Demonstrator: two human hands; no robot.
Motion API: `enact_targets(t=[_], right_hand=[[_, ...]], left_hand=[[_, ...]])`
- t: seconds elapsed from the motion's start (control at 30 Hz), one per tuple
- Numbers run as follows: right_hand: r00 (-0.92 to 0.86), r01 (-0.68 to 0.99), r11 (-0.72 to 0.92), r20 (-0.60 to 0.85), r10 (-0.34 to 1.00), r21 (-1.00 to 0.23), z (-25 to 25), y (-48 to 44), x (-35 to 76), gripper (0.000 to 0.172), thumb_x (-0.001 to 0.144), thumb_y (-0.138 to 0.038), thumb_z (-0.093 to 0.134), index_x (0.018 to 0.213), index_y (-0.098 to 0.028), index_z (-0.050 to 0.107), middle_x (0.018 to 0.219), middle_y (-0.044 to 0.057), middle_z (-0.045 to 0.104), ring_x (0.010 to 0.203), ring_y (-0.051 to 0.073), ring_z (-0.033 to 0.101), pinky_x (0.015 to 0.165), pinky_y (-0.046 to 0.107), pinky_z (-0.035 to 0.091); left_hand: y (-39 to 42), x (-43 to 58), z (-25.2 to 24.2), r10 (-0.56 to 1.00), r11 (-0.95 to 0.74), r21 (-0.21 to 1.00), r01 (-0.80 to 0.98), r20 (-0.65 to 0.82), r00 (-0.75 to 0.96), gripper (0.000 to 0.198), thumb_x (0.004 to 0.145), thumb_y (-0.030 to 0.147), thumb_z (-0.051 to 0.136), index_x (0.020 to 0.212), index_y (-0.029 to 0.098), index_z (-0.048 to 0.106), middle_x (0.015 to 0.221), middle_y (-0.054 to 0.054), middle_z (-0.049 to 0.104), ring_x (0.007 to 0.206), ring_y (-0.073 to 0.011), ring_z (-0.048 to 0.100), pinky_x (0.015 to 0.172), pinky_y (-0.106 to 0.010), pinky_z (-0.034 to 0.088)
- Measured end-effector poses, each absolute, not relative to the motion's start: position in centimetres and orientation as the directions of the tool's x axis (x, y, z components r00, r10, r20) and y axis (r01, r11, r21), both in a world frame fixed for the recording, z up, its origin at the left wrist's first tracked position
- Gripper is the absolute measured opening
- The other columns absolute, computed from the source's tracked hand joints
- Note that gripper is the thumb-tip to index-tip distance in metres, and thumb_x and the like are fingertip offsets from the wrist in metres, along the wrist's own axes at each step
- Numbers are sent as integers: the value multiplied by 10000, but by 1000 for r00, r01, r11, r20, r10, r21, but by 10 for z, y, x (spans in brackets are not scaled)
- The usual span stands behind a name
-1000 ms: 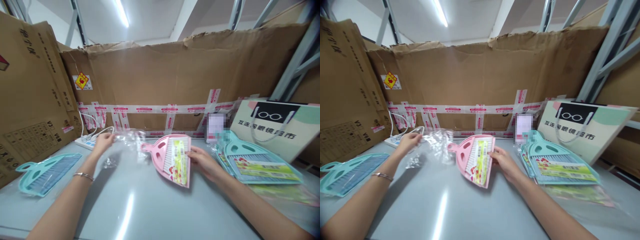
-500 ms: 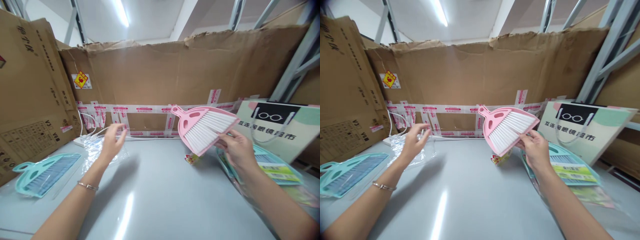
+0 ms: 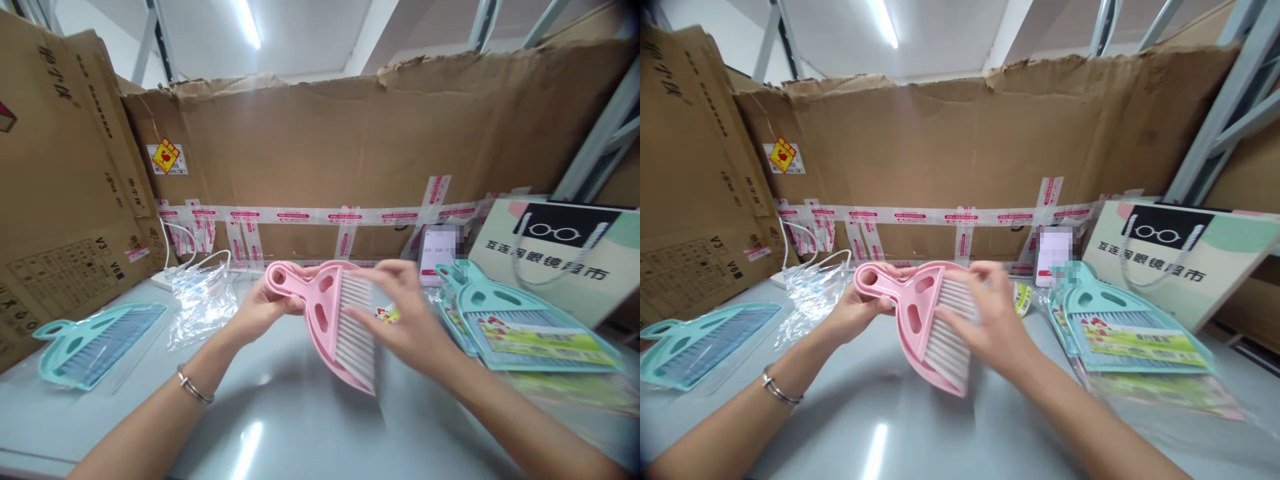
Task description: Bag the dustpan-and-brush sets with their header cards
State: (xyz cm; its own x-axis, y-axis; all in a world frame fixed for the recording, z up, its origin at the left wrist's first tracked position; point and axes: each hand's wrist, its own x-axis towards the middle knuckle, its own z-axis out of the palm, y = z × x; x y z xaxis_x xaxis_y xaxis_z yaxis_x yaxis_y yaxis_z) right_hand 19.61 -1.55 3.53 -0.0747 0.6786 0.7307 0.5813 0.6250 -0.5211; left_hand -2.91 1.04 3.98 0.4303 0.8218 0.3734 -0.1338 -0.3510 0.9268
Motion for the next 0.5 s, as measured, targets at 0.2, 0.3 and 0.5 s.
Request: enact_targets(t=[0.2,0.3,0.5], right_hand=[[-427,662,637,501,753,-394,57,-14,158,190,712,-320,601,879,-230,588,880,41,454,887,209,473,813,408,395],[-421,622,674,555,717,-399,64,-4,155,104,698,-256,581,782,-197,569,835,31,448,822,185,471,765,365,405],[-181,618,604,657,732,-503,67,12,177,73,671,-232,563,736,-201,547,803,12,445,715,144,463,693,309,412]], left_hand=[[6,-32,47,754,-504,863,-37,460,469,336,680,269,693,962,182,532,1033,-79,633,869,-206,605,706,-299,506],[11,-46,55,775,-573,815,85,505,379,340,675,300,693,955,173,549,990,-72,635,850,-202,605,697,-293,502],[29,-100,72,783,-590,785,189,614,-102,329,704,347,659,970,186,552,1037,-69,636,948,-207,590,762,-311,502]])
